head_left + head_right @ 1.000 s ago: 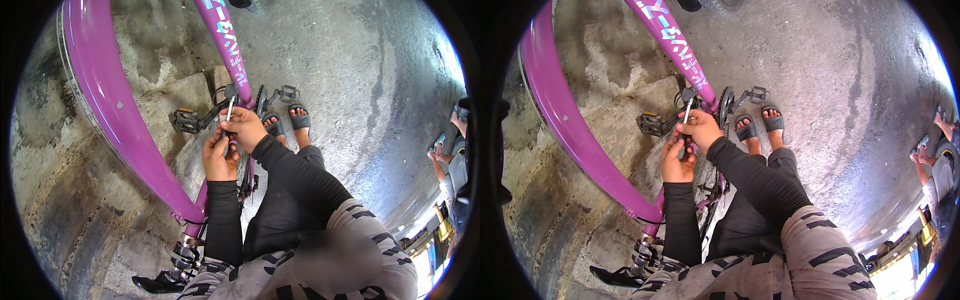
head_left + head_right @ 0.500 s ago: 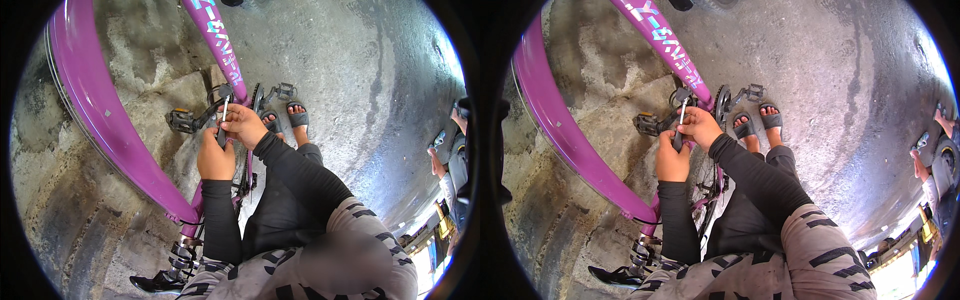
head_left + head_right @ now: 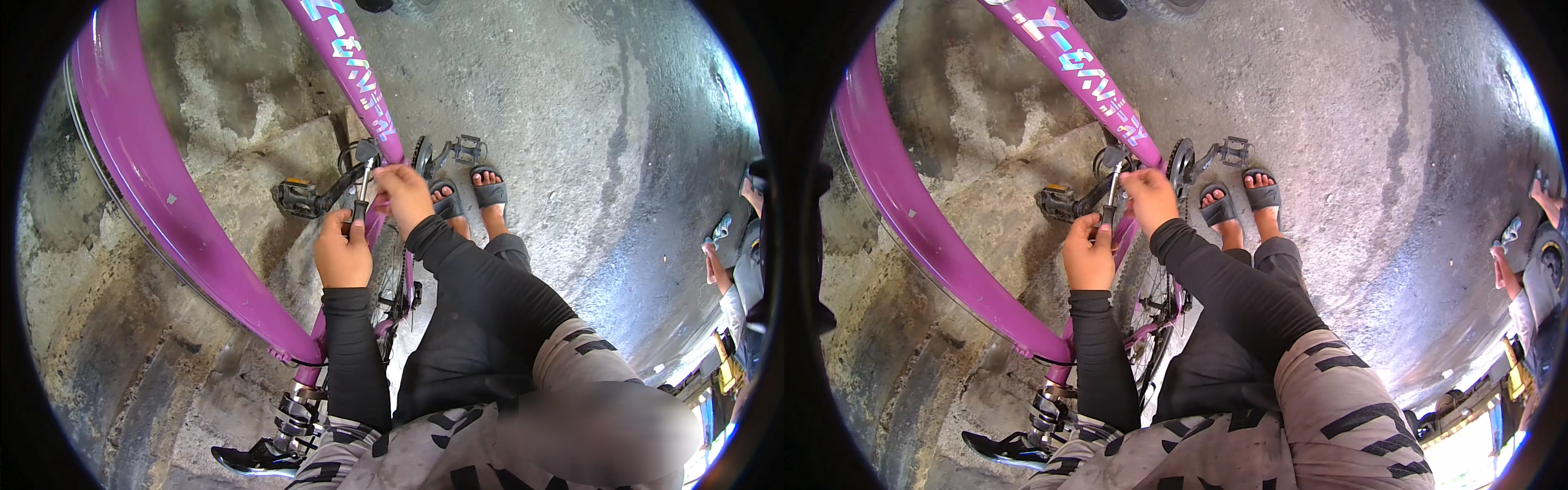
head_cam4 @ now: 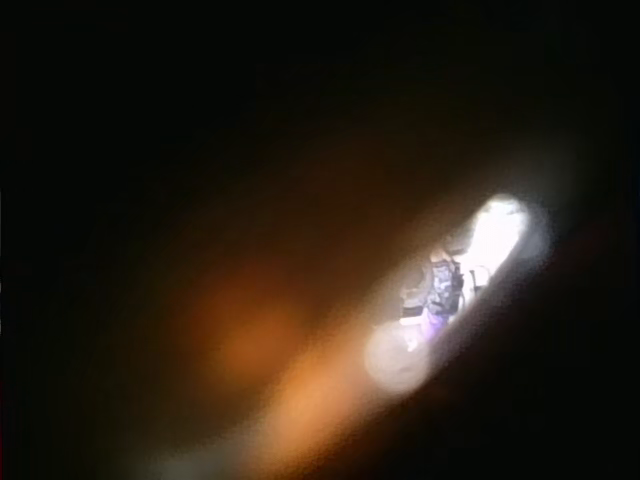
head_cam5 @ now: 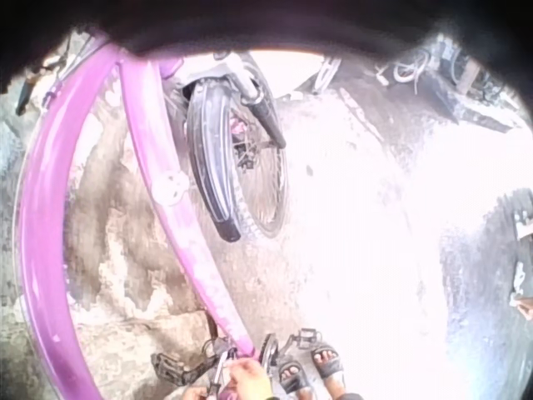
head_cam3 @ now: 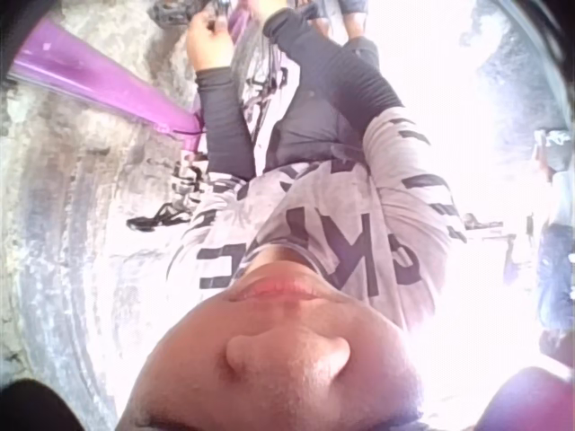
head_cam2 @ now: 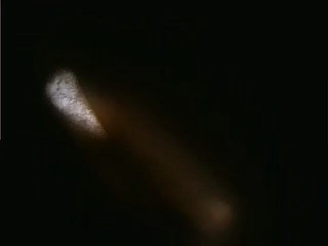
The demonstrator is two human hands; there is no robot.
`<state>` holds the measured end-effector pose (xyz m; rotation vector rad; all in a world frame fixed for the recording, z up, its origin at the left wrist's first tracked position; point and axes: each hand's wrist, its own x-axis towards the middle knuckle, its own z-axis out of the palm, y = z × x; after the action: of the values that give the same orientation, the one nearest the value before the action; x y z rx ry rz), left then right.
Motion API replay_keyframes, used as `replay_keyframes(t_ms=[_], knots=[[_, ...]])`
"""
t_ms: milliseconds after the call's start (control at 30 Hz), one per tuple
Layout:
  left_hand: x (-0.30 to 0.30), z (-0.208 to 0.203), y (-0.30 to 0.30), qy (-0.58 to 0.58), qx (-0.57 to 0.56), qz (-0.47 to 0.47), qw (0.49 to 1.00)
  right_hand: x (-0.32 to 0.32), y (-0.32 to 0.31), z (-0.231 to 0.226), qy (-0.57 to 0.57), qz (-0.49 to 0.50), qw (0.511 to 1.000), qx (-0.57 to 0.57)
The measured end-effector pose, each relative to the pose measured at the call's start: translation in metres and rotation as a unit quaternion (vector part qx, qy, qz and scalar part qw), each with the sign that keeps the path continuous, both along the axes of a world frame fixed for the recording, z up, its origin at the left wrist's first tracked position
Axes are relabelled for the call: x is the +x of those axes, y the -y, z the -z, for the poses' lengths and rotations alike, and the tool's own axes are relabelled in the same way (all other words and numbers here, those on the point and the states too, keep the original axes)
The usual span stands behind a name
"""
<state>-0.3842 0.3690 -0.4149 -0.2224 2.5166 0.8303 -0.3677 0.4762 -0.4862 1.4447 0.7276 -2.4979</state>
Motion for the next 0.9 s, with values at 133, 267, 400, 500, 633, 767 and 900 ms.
replay_keyframes(t_ms=[133,267,400,500,633,767,900], knots=[[-0.002,0.002,-0.009,-0.057,-0.043,0.056,0.996,-0.007,-0.008,0.017,-0.03,0.017,0.986,0.165],[-0.006,-0.008,-0.017,-0.063,-0.091,0.116,0.987,-0.022,-0.006,0.023,-0.075,0.021,0.971,0.227],[-0.009,-0.014,-0.022,0.023,-0.117,0.077,0.99,-0.018,-0.001,0.031,-0.14,0.0,0.944,0.297],[-0.01,-0.013,-0.022,0.073,-0.098,0.06,0.991,-0.011,-0.008,0.028,-0.151,-0.112,0.9,0.392],[-0.006,-0.008,-0.023,-0.042,-0.105,0.1,0.988,-0.014,-0.018,0.022,-0.148,-0.169,0.859,0.459],[-0.01,-0.013,-0.022,0.002,-0.122,0.114,0.986,-0.017,-0.032,0.022,-0.161,-0.238,0.777,0.559],[-0.007,-0.011,-0.02,0.058,-0.163,0.115,0.978,-0.019,-0.037,0.027,-0.185,-0.24,0.757,0.579]])
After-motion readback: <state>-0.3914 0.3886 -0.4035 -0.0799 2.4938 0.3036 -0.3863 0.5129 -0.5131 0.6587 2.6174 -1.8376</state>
